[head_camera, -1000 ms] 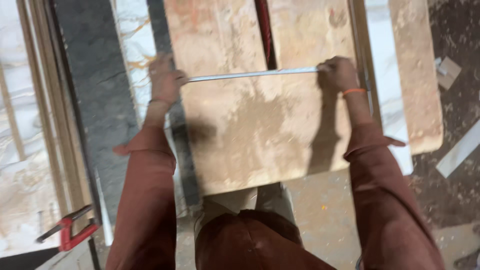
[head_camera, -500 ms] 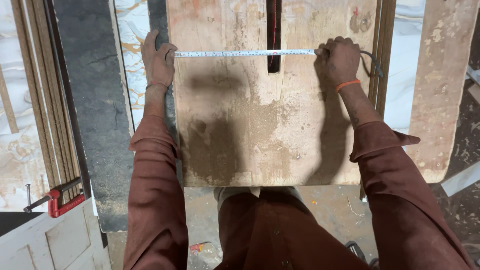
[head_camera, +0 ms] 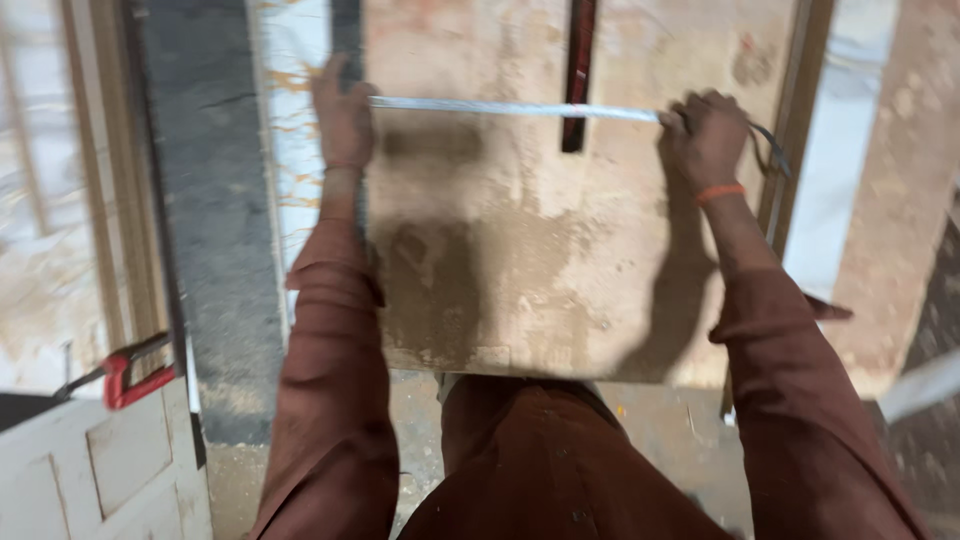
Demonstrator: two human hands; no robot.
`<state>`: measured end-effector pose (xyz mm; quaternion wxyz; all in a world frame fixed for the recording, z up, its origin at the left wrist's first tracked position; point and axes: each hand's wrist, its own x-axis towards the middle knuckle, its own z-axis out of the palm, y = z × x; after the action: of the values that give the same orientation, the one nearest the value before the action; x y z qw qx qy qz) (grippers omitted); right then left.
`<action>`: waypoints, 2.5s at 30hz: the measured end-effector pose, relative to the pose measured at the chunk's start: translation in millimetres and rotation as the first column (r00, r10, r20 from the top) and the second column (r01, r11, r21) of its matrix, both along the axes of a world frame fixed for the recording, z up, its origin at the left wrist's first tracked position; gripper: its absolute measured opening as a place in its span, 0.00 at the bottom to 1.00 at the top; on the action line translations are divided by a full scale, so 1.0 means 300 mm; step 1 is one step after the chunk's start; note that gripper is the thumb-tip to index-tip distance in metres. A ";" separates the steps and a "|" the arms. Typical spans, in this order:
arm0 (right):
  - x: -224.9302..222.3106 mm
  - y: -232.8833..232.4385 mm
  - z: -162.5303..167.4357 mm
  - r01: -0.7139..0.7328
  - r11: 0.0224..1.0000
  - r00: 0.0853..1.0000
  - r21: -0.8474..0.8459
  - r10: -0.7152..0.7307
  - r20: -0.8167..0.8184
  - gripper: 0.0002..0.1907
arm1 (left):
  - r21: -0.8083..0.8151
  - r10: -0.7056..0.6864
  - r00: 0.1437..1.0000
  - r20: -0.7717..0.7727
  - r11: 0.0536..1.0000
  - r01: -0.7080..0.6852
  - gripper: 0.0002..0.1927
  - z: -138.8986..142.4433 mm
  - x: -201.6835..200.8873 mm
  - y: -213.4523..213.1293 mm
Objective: The person uses a table saw to cut long marble-patterned tiles into smaller pieces. They feed the tiles through the saw, collect the cut pieces, and stack them on the table. The person also uses a tape measure to check dimensions and a clamp to secure the workpiece.
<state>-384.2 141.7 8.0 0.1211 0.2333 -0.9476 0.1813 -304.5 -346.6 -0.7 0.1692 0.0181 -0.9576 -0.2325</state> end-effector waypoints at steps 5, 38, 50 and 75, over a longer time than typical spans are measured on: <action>0.010 -0.031 0.030 0.015 1.000 1.000 -0.026 -0.015 0.010 0.11 | 0.021 0.004 0.995 -0.096 1.000 -0.002 0.06 0.057 -0.029 -0.012; 0.586 -0.986 0.001 0.717 0.439 0.125 -0.542 0.685 0.718 0.36 | 0.646 0.450 0.741 0.498 0.378 -0.663 0.24 -0.040 1.405 0.340; 0.680 -1.360 -0.085 0.276 0.898 0.770 -0.344 0.008 0.639 0.34 | 0.371 -0.325 0.738 0.591 -0.703 -0.607 0.19 -0.214 1.684 0.244; 0.736 -1.537 -0.066 0.001 0.989 0.938 -0.149 0.051 0.342 0.44 | 0.807 0.562 0.649 0.513 -0.573 -0.141 0.27 -0.216 1.913 -0.375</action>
<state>-163.4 -319.4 -11.8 -0.0322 0.2004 -0.9352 0.2902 269.5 -459.2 -65.4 0.2802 0.4917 -0.2094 -0.7974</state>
